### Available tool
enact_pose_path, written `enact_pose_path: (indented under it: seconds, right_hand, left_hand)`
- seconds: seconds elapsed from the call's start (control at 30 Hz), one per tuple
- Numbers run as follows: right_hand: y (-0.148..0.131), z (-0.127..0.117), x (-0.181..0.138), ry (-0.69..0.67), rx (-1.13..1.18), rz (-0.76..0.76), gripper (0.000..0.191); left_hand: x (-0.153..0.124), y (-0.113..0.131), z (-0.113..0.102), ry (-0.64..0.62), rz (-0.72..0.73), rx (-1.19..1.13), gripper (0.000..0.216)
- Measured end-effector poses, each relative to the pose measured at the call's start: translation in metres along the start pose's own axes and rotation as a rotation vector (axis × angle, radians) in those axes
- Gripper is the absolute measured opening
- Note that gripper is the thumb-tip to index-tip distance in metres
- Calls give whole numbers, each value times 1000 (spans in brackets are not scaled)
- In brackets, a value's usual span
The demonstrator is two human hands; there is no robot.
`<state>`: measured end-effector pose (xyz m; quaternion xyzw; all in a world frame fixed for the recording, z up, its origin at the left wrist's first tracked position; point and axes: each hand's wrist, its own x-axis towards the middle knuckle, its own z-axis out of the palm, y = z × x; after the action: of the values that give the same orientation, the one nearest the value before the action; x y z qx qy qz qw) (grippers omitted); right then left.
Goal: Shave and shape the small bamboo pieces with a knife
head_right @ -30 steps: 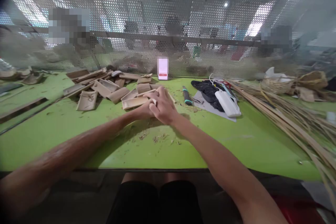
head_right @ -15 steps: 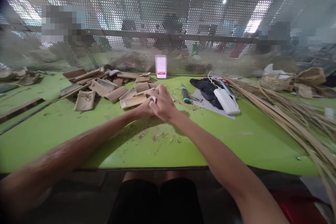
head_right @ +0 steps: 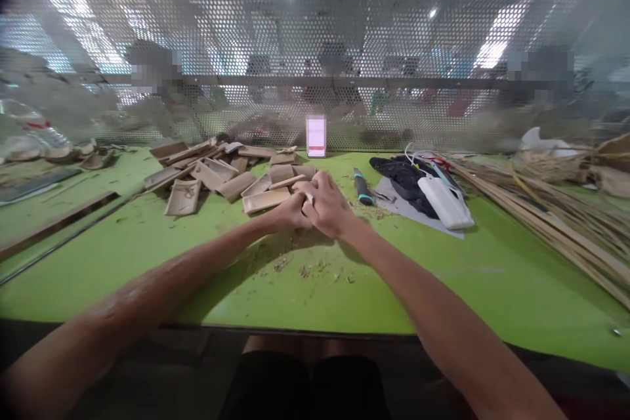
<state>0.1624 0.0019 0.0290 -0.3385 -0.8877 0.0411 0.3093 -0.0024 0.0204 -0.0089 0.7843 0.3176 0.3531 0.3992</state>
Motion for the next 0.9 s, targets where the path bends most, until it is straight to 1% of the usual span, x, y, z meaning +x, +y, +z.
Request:
enact_pose_path:
  seconds: [0.07,0.17,0.2,0.3,0.33,0.47,0.57,0.67,0.8,0.9]
  right_hand:
    - [-2,-1,1,-11,-30,6,39]
    - [-4,-3,2,-57,-61,-23,41]
    - [-4,-3,2,-63,-63,-26,40]
    - [-5,-3,3,-32,-60,18,38]
    - [-5,-3,3,-30,-56,20,38]
    - [-9,-3,3,-46,-20,-18,38]
    - [-11,-2,3,-32,-7,36,38]
    - [-12,-2,3,-65,5,5,38]
    - [-11,-2,4,-18,29,28,36]
    - [-12,-2,4,-54,24,-6,37]
  left_hand:
    - [-1,4,-1,-17,6,3,52]
    - [-3,12,-1,-62,103,-13,47]
    - [-4,14,-1,-68,95,-11,46]
    - [-5,15,-3,-64,-52,0,48]
    - [-5,14,-4,-64,-70,-3,48]
    - [-4,11,-6,-38,20,-6,45]
    - [-6,14,-4,-51,11,41,48]
    - [-8,19,-3,-76,33,45,39]
    - [-9,21,-2,-64,-12,43,44]
    - [-7,19,-3,-54,76,31,38]
